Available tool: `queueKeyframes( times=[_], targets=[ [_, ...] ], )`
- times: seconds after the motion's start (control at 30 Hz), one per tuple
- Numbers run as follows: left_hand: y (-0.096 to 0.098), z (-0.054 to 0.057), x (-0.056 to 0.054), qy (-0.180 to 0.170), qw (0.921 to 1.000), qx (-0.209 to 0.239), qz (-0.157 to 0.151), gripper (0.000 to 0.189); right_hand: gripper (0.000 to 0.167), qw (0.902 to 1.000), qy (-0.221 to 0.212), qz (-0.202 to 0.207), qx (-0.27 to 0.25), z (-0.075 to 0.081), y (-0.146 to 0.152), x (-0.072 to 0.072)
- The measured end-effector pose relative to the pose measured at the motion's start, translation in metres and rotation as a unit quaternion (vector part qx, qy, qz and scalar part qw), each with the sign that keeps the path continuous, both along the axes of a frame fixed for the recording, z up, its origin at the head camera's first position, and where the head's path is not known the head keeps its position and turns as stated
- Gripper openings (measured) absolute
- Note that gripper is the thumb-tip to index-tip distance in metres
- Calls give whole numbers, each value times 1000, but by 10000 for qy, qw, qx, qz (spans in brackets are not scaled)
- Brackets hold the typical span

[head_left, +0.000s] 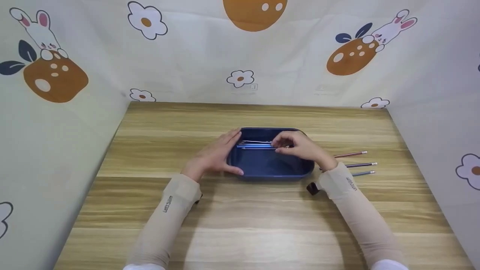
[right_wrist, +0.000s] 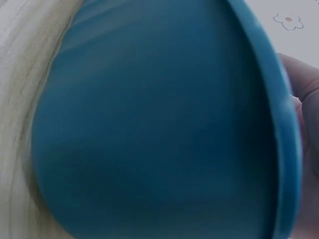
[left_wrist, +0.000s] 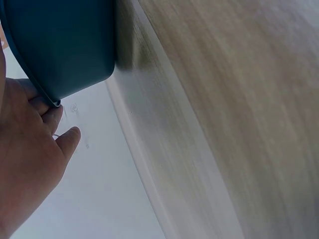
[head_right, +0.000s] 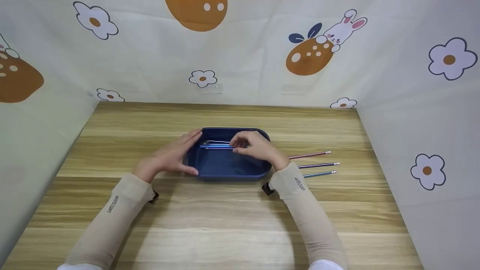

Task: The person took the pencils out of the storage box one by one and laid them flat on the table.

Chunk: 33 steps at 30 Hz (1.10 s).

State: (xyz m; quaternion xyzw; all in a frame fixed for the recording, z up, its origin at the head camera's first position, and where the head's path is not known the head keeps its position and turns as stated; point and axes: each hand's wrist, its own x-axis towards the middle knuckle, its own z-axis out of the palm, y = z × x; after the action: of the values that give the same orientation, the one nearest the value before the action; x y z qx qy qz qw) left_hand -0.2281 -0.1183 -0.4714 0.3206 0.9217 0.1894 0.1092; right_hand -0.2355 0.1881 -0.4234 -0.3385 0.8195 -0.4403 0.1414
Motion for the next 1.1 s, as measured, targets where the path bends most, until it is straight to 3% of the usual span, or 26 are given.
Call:
queueKeyframes(
  times=[0.27, 0.6, 1.1],
  targets=[
    [0, 0, 0, -40, 10000, -17, 24, 131, 23, 9997, 178, -53, 133, -34, 3, -19],
    [0, 1, 0, -34, 9999, -74, 63, 131, 20, 9960, 647, -159, 592, -44, -2, -24],
    [0, 2, 1, -143, 9999, -38, 89, 130, 22, 9869, 988, -327, 1233, -57, -8, -35]
  ],
)
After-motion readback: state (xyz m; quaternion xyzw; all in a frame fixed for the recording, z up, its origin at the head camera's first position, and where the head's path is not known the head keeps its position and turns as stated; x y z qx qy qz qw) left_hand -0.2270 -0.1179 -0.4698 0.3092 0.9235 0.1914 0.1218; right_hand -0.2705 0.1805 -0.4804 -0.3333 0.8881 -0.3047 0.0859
